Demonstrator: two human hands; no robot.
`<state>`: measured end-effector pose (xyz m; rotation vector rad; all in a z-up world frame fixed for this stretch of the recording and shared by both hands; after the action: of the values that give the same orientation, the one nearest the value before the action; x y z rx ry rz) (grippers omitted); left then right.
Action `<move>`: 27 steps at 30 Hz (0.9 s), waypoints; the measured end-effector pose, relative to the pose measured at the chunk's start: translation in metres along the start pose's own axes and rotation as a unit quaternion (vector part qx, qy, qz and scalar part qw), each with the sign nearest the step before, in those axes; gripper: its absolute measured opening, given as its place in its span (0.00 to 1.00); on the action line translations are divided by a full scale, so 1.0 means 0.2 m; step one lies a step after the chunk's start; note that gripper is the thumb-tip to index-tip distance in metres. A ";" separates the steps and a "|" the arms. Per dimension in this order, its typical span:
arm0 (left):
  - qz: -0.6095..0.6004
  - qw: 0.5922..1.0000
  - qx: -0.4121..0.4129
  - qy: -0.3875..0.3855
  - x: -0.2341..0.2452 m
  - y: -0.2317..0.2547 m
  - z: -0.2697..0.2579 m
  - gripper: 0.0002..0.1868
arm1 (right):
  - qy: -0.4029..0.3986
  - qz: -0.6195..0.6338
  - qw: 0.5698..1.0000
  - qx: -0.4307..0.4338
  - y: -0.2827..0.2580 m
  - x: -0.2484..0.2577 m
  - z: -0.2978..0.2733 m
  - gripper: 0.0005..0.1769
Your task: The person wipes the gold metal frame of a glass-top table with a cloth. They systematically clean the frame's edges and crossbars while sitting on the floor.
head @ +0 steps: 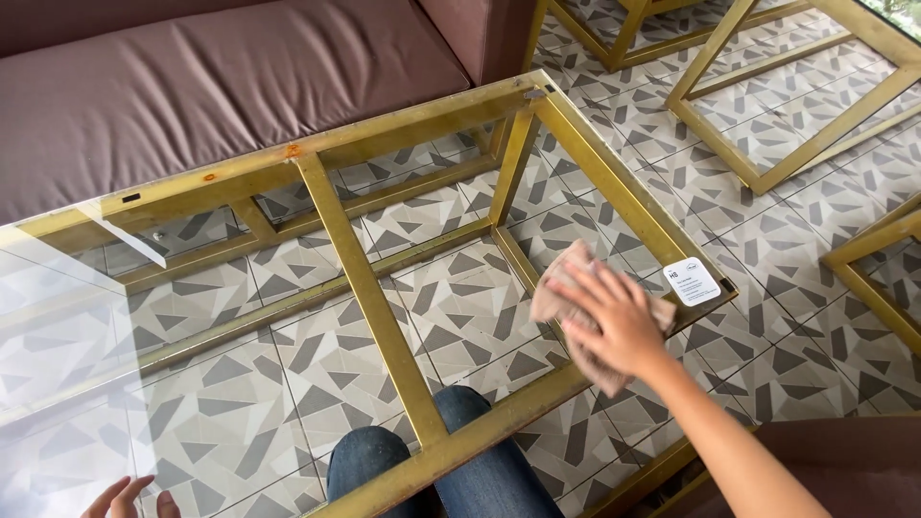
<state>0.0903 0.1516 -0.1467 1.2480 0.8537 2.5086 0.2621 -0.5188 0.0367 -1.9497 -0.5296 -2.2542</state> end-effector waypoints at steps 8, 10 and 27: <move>0.000 0.998 -0.045 0.037 0.12 0.37 0.05 0.12 | -0.038 0.046 0.980 -0.188 0.44 -0.15 0.46 0.36; 0.003 0.998 -0.037 0.043 0.13 0.41 0.06 0.11 | -0.049 0.046 0.976 -0.208 0.47 -0.16 0.60 0.36; 0.116 0.987 -0.083 0.073 0.22 0.56 0.06 0.08 | 0.055 0.058 0.981 0.177 -0.61 0.20 -0.01 0.34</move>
<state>0.0805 0.0851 -0.0475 1.1805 0.5385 2.8168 0.2158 -0.3997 0.0529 -1.6293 -0.7251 -2.0166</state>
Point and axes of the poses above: each hand's wrist, its own z-axis towards the middle knuckle, its own x-axis out of the back of the hand, y = z × x, the point moved 10 cm from there along z, towards the middle knuckle, and after that the axes turned 12 degrees about -z, right-handed, at the moved point
